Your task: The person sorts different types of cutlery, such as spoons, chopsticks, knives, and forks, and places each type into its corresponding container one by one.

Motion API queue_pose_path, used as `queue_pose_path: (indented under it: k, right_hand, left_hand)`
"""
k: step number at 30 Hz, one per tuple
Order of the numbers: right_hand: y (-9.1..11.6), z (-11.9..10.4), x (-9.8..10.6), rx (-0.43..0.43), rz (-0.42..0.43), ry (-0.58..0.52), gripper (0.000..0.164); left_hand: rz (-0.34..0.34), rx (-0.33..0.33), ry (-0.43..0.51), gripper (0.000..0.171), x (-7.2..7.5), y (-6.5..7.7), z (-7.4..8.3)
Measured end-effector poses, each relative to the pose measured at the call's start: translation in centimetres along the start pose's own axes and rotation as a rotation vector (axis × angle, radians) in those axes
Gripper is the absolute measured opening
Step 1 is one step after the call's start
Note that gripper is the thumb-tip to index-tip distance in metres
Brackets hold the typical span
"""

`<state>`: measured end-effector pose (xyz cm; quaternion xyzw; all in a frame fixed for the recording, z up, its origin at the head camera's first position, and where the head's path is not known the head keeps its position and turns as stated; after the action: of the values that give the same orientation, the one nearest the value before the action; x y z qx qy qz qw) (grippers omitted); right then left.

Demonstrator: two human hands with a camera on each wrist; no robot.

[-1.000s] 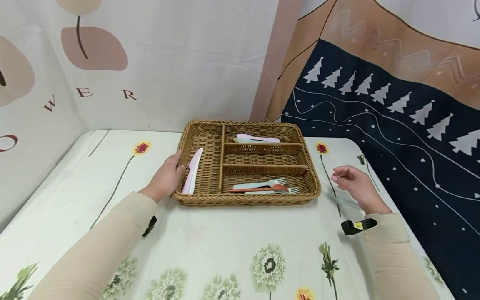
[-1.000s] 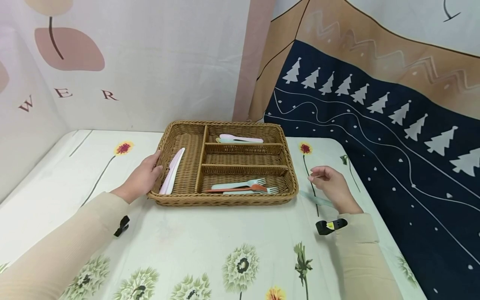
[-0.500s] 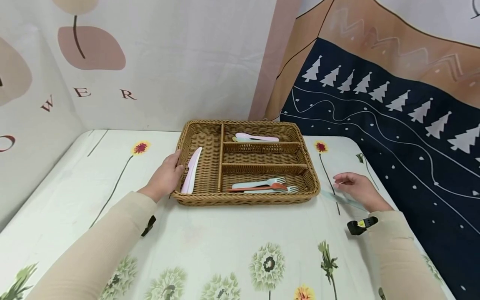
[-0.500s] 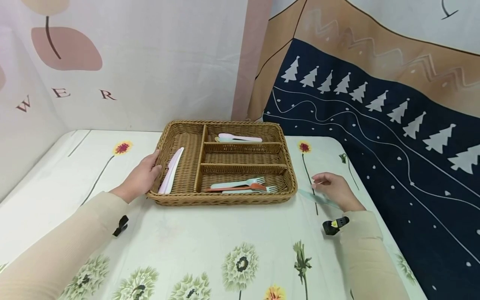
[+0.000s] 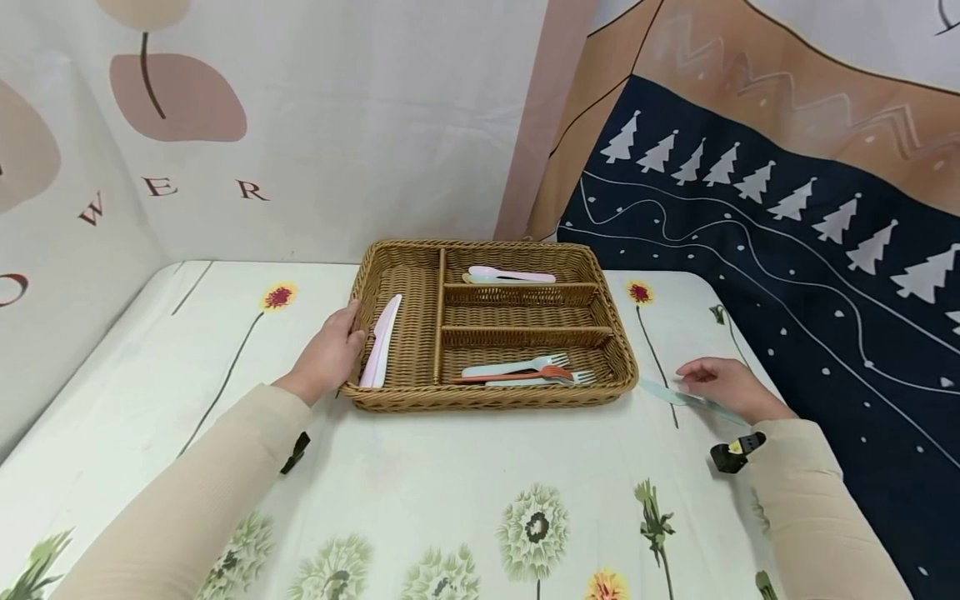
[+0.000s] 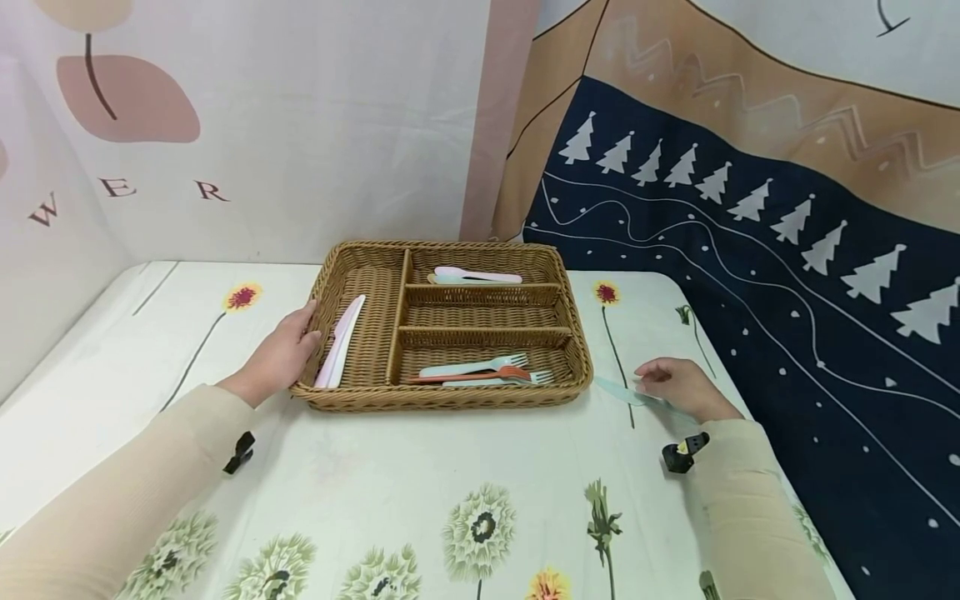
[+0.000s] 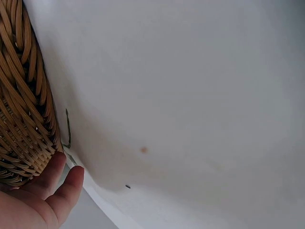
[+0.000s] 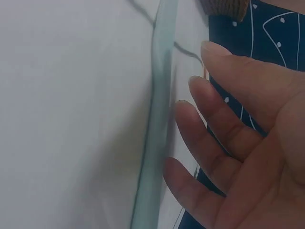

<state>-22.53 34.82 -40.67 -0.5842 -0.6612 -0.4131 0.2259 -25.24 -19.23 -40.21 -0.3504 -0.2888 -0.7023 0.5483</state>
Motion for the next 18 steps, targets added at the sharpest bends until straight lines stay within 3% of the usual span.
queue_pose_path:
  k: [18]
  right_hand:
    - [0.23,0.17,-0.41,0.017,-0.121,0.028,0.026]
  left_hand:
    - [0.003,0.003,-0.006,0.059,-0.17,-0.1,-0.19]
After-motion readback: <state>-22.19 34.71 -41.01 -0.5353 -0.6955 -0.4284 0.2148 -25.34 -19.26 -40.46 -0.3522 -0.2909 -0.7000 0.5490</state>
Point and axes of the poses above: each hand's wrist, its own y-axis away from the middle knuckle, its own x-axis out of the back of the hand, z = x × y, the point moved 6 cm from there along -y, towards the middle knuckle, and after that the axes turned 9 degrees about -x, right-handed, at the moved point
